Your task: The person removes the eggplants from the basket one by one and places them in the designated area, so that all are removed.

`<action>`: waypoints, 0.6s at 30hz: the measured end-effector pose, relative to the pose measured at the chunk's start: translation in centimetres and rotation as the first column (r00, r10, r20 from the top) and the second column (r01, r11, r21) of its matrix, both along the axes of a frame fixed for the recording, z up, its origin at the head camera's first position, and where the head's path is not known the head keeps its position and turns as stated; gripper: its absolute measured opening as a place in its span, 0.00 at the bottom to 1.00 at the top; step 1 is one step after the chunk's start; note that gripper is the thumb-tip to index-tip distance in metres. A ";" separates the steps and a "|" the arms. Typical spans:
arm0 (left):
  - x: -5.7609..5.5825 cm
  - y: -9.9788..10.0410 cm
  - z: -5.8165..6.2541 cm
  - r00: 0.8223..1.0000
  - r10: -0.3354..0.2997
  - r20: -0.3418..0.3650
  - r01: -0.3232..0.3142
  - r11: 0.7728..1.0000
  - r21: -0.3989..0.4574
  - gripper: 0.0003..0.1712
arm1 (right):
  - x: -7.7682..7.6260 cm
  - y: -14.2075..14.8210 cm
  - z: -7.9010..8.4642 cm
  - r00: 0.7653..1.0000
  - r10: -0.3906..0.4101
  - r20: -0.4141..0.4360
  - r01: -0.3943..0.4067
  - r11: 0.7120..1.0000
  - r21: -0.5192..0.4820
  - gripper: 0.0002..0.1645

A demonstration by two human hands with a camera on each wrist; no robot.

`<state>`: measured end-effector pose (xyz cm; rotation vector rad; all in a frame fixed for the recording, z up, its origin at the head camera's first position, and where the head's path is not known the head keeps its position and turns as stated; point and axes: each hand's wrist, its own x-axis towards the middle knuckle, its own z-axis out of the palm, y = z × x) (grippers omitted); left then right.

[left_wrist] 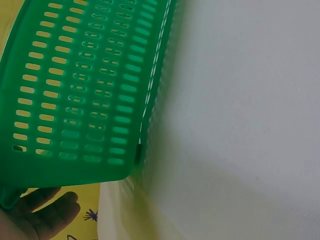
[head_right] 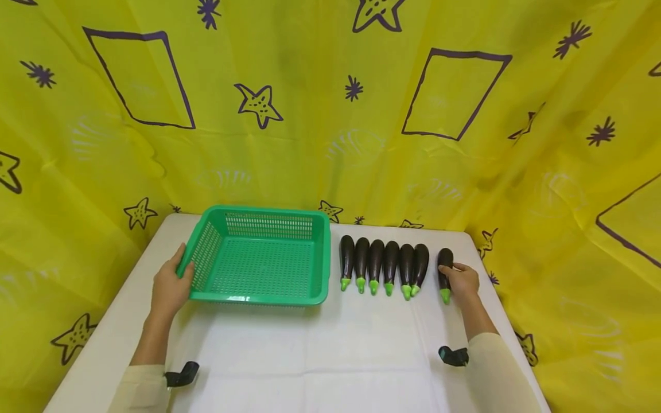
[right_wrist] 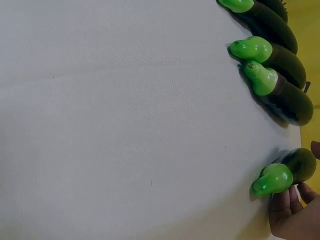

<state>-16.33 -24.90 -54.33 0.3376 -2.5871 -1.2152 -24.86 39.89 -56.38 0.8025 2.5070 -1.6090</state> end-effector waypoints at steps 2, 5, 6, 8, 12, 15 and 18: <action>0.1 -0.1 0.1 1.000 -0.009 -0.011 0.009 1.000 -0.011 0.34 | 0.0 0.1 0.0 1.000 0.003 0.009 -0.003 1.000 -0.008 0.43; 0.2 -0.3 0.3 0.999 -0.033 -0.018 0.033 0.999 -0.014 0.34 | 0.1 0.2 -0.1 1.000 0.014 0.016 -0.014 1.000 -0.012 0.44; 0.3 -0.3 0.3 0.999 -0.043 -0.022 0.043 0.999 -0.012 0.34 | 0.2 0.2 -0.2 1.000 0.018 0.017 -0.018 1.000 -0.005 0.44; 0.4 -0.5 0.5 0.998 -0.064 -0.024 0.064 0.998 -0.021 0.35 | 0.3 0.2 -0.3 1.000 0.025 0.014 -0.025 1.000 0.015 0.44; 0.9 -0.9 0.9 0.994 -0.103 -0.044 0.100 0.993 -0.058 0.37 | 0.5 0.3 -0.5 0.999 0.034 -0.008 -0.033 0.997 0.072 0.43; 1.1 -1.4 1.2 0.987 -0.149 -0.065 0.143 0.986 -0.084 0.37 | 0.7 0.3 -0.6 0.998 0.038 -0.042 -0.031 0.986 0.162 0.41; 1.4 -1.9 1.3 0.976 -0.197 -0.092 0.185 0.975 -0.125 0.38 | 0.9 0.1 -0.6 0.993 0.069 -0.093 -0.042 0.962 0.268 0.40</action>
